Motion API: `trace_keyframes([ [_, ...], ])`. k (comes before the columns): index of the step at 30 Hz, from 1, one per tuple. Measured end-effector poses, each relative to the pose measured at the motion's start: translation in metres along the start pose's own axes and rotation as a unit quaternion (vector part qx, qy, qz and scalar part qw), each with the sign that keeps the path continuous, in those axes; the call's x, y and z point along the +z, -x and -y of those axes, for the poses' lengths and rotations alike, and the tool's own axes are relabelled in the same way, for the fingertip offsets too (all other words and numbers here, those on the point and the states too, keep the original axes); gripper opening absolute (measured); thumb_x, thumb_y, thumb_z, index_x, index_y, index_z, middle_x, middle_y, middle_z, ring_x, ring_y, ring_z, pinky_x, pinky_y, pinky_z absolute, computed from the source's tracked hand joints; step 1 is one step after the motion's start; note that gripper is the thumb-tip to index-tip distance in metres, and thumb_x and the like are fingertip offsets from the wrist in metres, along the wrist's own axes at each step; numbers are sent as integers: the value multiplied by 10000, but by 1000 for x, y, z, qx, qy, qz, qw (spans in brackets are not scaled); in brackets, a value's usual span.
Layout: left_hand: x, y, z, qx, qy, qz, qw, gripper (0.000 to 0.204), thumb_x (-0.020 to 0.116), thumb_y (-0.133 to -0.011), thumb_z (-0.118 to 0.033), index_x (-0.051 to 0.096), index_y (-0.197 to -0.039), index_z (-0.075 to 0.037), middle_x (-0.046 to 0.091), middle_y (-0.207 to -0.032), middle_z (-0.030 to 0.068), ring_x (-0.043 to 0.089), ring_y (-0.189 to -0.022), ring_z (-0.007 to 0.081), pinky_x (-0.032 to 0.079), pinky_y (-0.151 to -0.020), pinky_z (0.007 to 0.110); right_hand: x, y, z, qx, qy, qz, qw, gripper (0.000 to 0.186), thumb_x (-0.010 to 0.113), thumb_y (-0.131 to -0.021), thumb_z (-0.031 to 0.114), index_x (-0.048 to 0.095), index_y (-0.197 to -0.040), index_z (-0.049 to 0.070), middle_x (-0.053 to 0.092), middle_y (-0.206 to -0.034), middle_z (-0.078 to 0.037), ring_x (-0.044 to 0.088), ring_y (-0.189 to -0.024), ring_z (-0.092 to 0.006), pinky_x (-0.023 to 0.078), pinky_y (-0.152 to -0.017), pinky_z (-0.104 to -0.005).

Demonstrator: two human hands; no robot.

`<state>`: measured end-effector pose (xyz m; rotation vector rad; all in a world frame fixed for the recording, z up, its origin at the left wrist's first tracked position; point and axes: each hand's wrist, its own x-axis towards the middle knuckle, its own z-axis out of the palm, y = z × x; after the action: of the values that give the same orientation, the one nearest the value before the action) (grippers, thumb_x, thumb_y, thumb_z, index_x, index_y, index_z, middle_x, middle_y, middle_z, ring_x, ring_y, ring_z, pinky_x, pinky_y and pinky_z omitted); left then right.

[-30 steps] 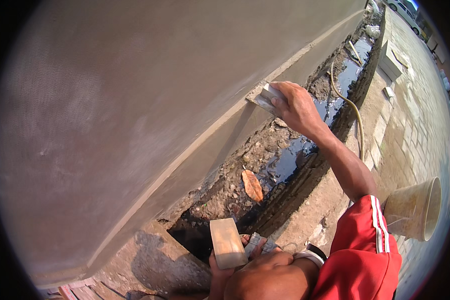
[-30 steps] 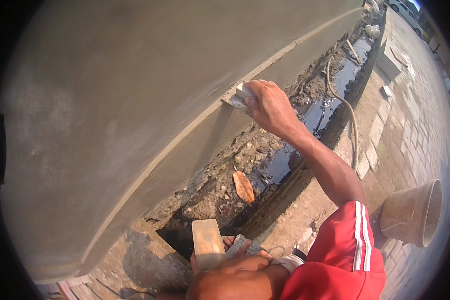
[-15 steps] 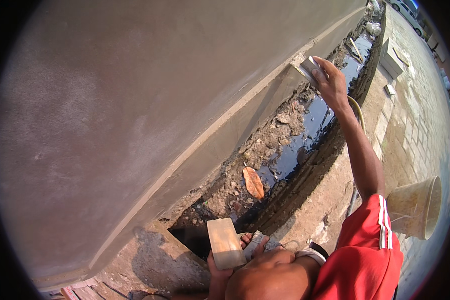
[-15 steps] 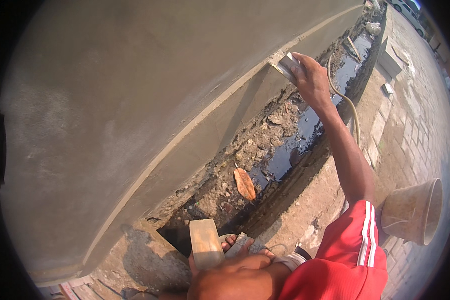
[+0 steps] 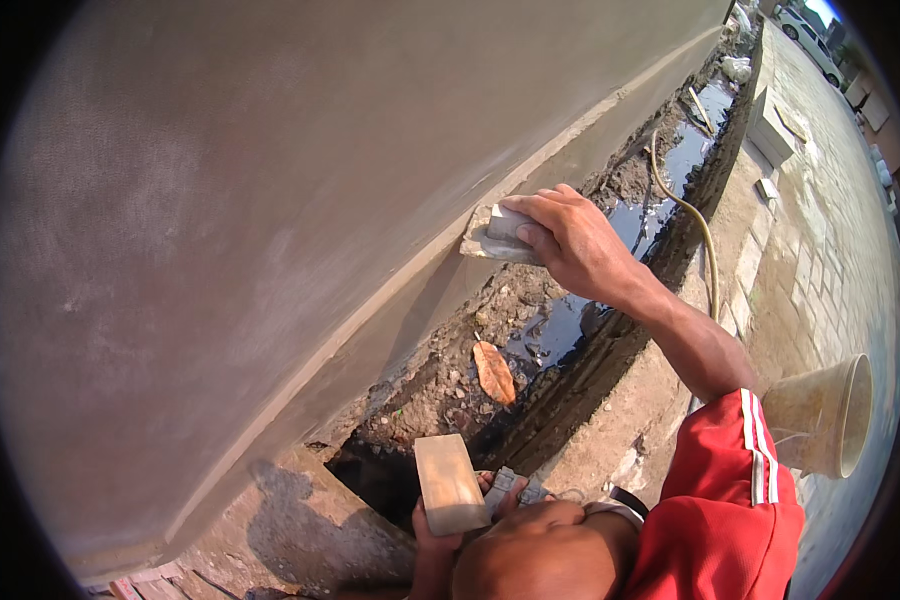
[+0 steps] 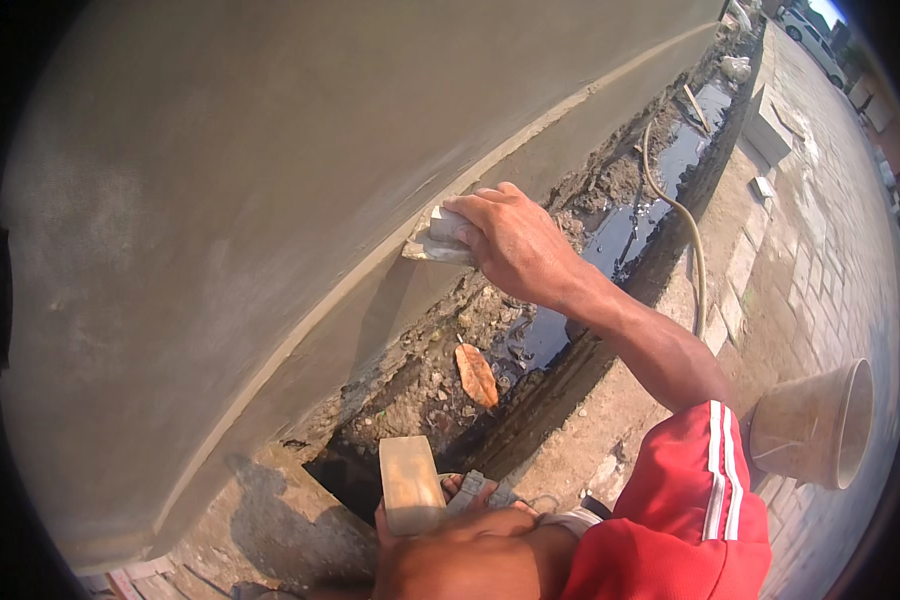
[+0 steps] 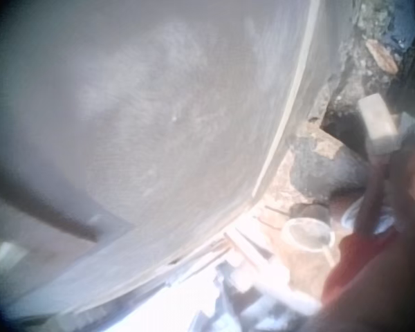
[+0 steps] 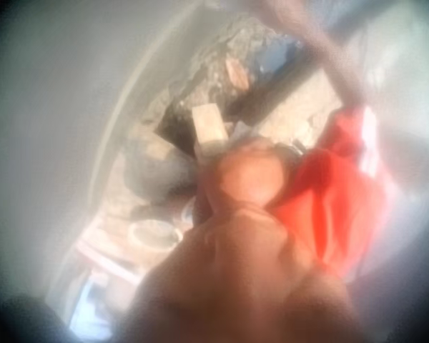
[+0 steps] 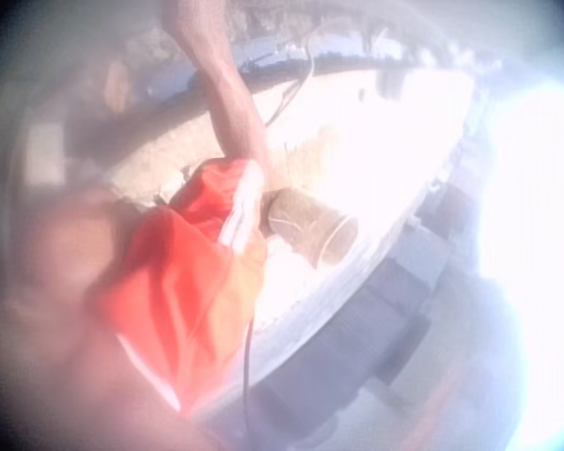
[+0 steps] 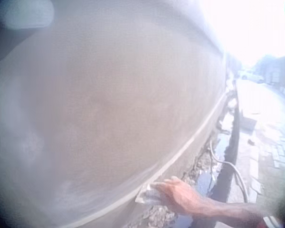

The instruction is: The person uses a trowel and a wooden float to apply and smooth cement plaster on a vertical wall. They repeatedly scoop plaster from a bucket and spread it along the wall's edge, refining the surface with the float.

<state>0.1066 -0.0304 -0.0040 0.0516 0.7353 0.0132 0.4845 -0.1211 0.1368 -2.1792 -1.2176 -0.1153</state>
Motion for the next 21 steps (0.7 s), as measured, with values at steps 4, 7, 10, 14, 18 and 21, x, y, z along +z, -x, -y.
trace_keyframes([
  [4, -15, 3, -5, 22, 9, -7, 1000, 571, 308, -914, -385, 405, -1280, 43, 536, -1155, 229, 534, -1049, 384, 440, -912, 481, -9, 11, -3, 63, -52, -113, 990, 311, 540, -869, 77, 561, -1167, -14, 622, -987, -189, 586, -908, -353, 462, -848, -394],
  [7, -28, 1, -5, 32, 24, -9, 999, 569, 308, -916, -384, 404, -1284, 40, 535, -1157, 229, 535, -1047, 387, 443, -907, 482, -17, 31, -96, 197, -217, -199, 935, 398, 533, -905, 94, 488, -1291, 5, 613, -958, -49, 548, -765, -98, 468, -680, -246],
  [10, -38, 3, -6, 45, 44, -15, 998, 567, 308, -917, -382, 402, -1288, 36, 535, -1159, 230, 536, -1045, 390, 446, -902, 484, -30, 29, -135, 332, -359, -224, 843, 325, 548, -899, 104, 512, -1218, 53, 609, -942, -24, 591, -814, -96, 499, -662, -257],
  [14, -50, 1, -5, 58, 59, -19, 996, 565, 308, -919, -380, 400, -1294, 32, 535, -1162, 231, 538, -1043, 393, 450, -895, 486, -11, 13, -171, 327, -440, -322, 772, 299, 556, -899, 109, 490, -1186, 61, 597, -981, -44, 610, -878, -152, 543, -706, -334],
  [18, -80, -5, -6, 52, 39, -53, 997, 537, 322, -918, -381, 434, -1271, 8, 536, -1168, 208, 534, -1053, 374, 442, -905, 479, 14, -20, -169, 283, -431, -395, 761, 300, 564, -893, 104, 486, -1178, 53, 587, -1017, -53, 614, -876, -184, 553, -714, -345],
  [21, -93, -7, -3, 48, 21, -97, 994, 611, 360, -881, -424, 394, -1270, 46, 513, -1169, 205, 521, -1060, 343, 433, -923, 446, 43, -19, -162, 258, -276, -397, 837, 306, 561, -884, 75, 484, -1177, 29, 613, -940, -65, 611, -792, -147, 535, -647, -282],
])
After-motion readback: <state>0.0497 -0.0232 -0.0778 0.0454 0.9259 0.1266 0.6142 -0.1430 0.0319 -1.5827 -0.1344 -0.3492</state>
